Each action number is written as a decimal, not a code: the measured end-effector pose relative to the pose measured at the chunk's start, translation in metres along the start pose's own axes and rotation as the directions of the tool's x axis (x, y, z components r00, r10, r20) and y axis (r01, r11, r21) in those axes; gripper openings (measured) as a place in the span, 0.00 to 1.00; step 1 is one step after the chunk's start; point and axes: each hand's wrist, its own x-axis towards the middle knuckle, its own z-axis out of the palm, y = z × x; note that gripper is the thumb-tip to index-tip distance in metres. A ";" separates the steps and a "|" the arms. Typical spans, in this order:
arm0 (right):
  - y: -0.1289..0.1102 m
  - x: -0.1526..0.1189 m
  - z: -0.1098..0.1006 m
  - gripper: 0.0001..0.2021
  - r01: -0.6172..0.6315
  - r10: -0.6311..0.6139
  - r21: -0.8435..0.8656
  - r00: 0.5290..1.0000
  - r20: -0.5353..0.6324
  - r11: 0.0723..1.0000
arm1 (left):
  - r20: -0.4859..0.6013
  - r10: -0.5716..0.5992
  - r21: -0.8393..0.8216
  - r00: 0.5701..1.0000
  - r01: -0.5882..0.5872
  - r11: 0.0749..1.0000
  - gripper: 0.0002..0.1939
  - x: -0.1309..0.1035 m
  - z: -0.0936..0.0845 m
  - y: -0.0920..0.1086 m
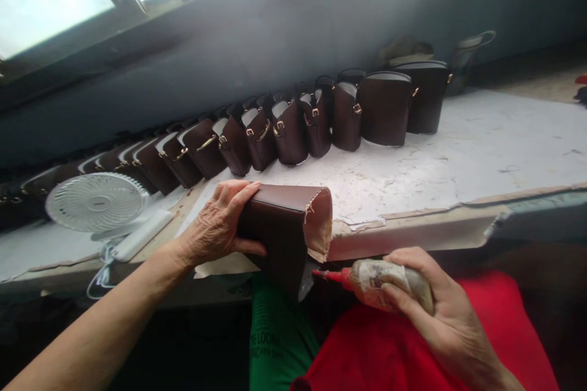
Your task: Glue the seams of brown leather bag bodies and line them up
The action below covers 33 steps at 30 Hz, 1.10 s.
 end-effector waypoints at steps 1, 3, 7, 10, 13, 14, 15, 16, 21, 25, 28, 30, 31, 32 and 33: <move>-0.001 -0.001 0.000 0.08 0.011 -0.011 0.010 1.000 0.007 1.000 | -0.015 0.001 -0.012 1.000 -0.001 1.000 0.64 0.000 0.001 0.000; -0.001 -0.003 0.000 0.10 0.021 -0.021 0.002 0.999 -0.027 1.000 | -0.035 -0.006 -0.038 0.999 0.005 0.999 0.65 0.000 0.003 -0.001; -0.002 -0.005 0.001 0.10 0.043 -0.046 -0.044 0.997 -0.069 0.998 | -0.019 -0.004 -0.049 1.000 0.003 0.999 0.67 0.001 0.004 -0.004; -0.005 -0.007 0.003 0.12 0.089 -0.089 0.001 0.996 0.001 0.996 | -0.010 0.002 -0.040 1.000 -0.003 0.999 0.68 0.002 0.003 -0.003; -0.008 -0.008 0.005 0.13 0.098 -0.097 0.005 0.995 -0.024 0.995 | -0.008 -0.010 -0.035 1.000 0.010 0.999 0.68 0.002 0.003 -0.003; -0.008 -0.008 0.005 0.13 0.095 -0.096 -0.009 0.994 -0.047 0.995 | -0.008 -0.015 -0.035 1.000 0.014 0.999 0.68 0.002 0.003 -0.003; -0.008 -0.008 0.006 0.13 0.094 -0.095 -0.022 0.994 -0.061 0.995 | -0.008 -0.017 -0.038 1.000 0.017 0.999 0.68 0.002 0.003 -0.004; -0.007 -0.008 0.006 0.12 0.095 -0.097 -0.029 0.993 -0.062 0.995 | -0.007 -0.017 -0.041 1.000 0.016 0.999 0.68 0.002 0.004 -0.004; -0.005 -0.009 0.007 0.12 0.093 -0.094 0.031 0.996 0.006 0.995 | 0.003 -0.029 -0.033 1.000 0.029 0.999 0.69 0.002 0.004 -0.003; -0.004 -0.009 0.007 0.12 0.062 -0.064 -0.016 0.995 -0.076 0.998 | -0.012 -0.056 -0.026 0.998 0.056 0.998 0.71 0.001 0.006 -0.002; -0.003 -0.009 0.006 0.11 0.067 -0.067 -0.007 0.997 -0.029 0.998 | -0.049 -0.045 -0.020 0.998 0.044 0.999 0.72 0.001 0.010 -0.003; -0.001 -0.008 0.005 0.11 0.054 -0.054 0.027 0.999 -0.005 0.998 | -0.067 -0.026 -0.010 0.997 0.025 1.000 0.72 0.001 0.012 -0.004; 0.001 -0.007 0.004 0.11 0.045 -0.045 0.033 0.999 -0.020 0.998 | -0.073 -0.018 -0.007 0.997 0.018 1.000 0.72 0.001 0.012 -0.005; 0.002 -0.005 0.002 0.12 0.039 -0.037 0.030 0.998 -0.052 0.999 | -0.076 -0.015 -0.005 0.997 0.015 1.000 0.72 0.001 0.013 -0.005; 0.005 -0.002 0.001 0.12 0.034 -0.032 0.018 0.996 -0.089 0.999 | -0.081 -0.014 -0.005 0.997 0.013 1.000 0.72 0.001 0.013 -0.006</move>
